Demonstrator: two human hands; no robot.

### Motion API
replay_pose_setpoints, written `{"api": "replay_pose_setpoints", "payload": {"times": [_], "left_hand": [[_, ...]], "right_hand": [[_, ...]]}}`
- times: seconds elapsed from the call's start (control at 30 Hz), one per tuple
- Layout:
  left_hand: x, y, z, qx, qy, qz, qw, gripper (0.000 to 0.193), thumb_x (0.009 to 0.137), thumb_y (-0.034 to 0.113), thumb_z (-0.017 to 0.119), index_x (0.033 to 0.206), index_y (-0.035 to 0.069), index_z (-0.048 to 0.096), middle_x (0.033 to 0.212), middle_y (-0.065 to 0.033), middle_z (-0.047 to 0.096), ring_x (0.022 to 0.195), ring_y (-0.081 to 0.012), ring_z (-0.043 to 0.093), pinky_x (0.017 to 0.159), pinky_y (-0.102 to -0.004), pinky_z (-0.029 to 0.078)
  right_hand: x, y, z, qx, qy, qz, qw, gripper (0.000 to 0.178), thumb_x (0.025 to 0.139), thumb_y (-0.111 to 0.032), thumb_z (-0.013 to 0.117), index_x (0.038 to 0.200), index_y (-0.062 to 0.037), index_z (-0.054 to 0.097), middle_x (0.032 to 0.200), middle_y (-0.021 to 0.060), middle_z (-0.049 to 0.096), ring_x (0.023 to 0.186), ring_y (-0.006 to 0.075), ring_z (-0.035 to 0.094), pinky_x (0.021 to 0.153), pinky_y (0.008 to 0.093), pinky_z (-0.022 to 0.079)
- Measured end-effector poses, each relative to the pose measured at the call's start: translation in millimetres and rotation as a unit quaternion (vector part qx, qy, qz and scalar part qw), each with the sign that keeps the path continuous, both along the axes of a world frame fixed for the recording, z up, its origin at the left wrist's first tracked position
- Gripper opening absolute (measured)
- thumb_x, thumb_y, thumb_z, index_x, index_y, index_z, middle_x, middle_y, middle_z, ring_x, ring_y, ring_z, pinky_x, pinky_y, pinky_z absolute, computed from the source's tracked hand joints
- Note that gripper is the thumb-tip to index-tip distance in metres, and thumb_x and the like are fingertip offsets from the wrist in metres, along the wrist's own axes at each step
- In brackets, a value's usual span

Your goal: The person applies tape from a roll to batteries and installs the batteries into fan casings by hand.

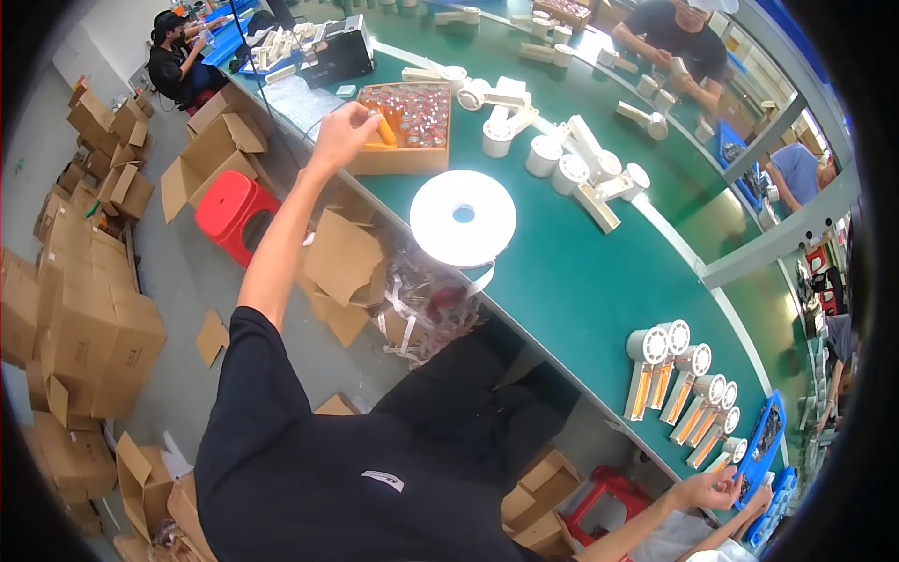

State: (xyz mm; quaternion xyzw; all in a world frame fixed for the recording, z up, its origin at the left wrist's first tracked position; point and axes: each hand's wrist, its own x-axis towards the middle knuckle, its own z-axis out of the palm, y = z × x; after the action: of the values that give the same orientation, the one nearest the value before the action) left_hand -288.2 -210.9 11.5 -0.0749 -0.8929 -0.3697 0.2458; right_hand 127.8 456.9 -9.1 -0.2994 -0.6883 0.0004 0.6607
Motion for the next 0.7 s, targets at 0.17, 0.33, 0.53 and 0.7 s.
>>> {"api": "replay_pose_setpoints", "payload": {"times": [0.17, 0.33, 0.53, 0.7], "left_hand": [[37.0, 30.1, 39.6, 0.191, -0.004, -0.051, 0.98, 0.019, 0.093, 0.014, 0.066, 0.094, -0.004, 0.062, 0.089, -0.0105, 0.07, 0.082, -0.0132, 0.069, 0.076, -0.024, 0.054], [117.6, 122.8, 56.0, 0.171, -0.07, -0.142, 0.973, 0.017, 0.091, 0.012, 0.069, 0.091, -0.004, 0.063, 0.084, -0.0074, 0.069, 0.081, -0.009, 0.066, 0.073, -0.0231, 0.054], [174.9, 174.9, 46.2, 0.152, -0.05, -0.218, 0.963, 0.02, 0.081, 0.01, 0.079, 0.087, -0.004, 0.066, 0.086, -0.0069, 0.07, 0.076, -0.012, 0.066, 0.072, -0.0281, 0.055], [138.9, 135.7, 20.0, -0.192, -0.063, -0.36, 0.911, 0.067, 0.065, 0.032, 0.088, 0.119, 0.004, 0.058, 0.126, -0.0121, 0.058, 0.126, -0.0358, 0.045, 0.104, -0.0457, 0.041]], "right_hand": [[-96.6, -133.5, 12.7, -0.018, 0.013, 0.283, 0.959, 0.022, 0.095, -0.01, 0.058, 0.112, 0.0029, 0.054, 0.106, 0.0142, 0.055, 0.099, 0.0241, 0.055, 0.091, 0.037, 0.045], [-189.3, -291.6, 58.3, -0.033, -0.207, 0.614, 0.761, 0.058, 0.077, -0.016, 0.08, 0.125, 0.0015, 0.054, 0.112, 0.0198, 0.059, 0.102, 0.0348, 0.058, 0.089, 0.0397, 0.048], [-210.3, -334.1, 30.4, -0.092, -0.21, 0.675, 0.701, 0.043, 0.085, -0.008, 0.071, 0.123, 0.0002, 0.054, 0.092, 0.0165, 0.065, 0.077, 0.0296, 0.065, 0.066, 0.0365, 0.053], [-180.7, -297.7, -4.5, -0.359, -0.183, 0.724, 0.56, 0.031, 0.095, -0.009, 0.061, 0.123, 0.0012, 0.051, 0.097, 0.0125, 0.064, 0.081, 0.0168, 0.062, 0.07, 0.0283, 0.049]]}}
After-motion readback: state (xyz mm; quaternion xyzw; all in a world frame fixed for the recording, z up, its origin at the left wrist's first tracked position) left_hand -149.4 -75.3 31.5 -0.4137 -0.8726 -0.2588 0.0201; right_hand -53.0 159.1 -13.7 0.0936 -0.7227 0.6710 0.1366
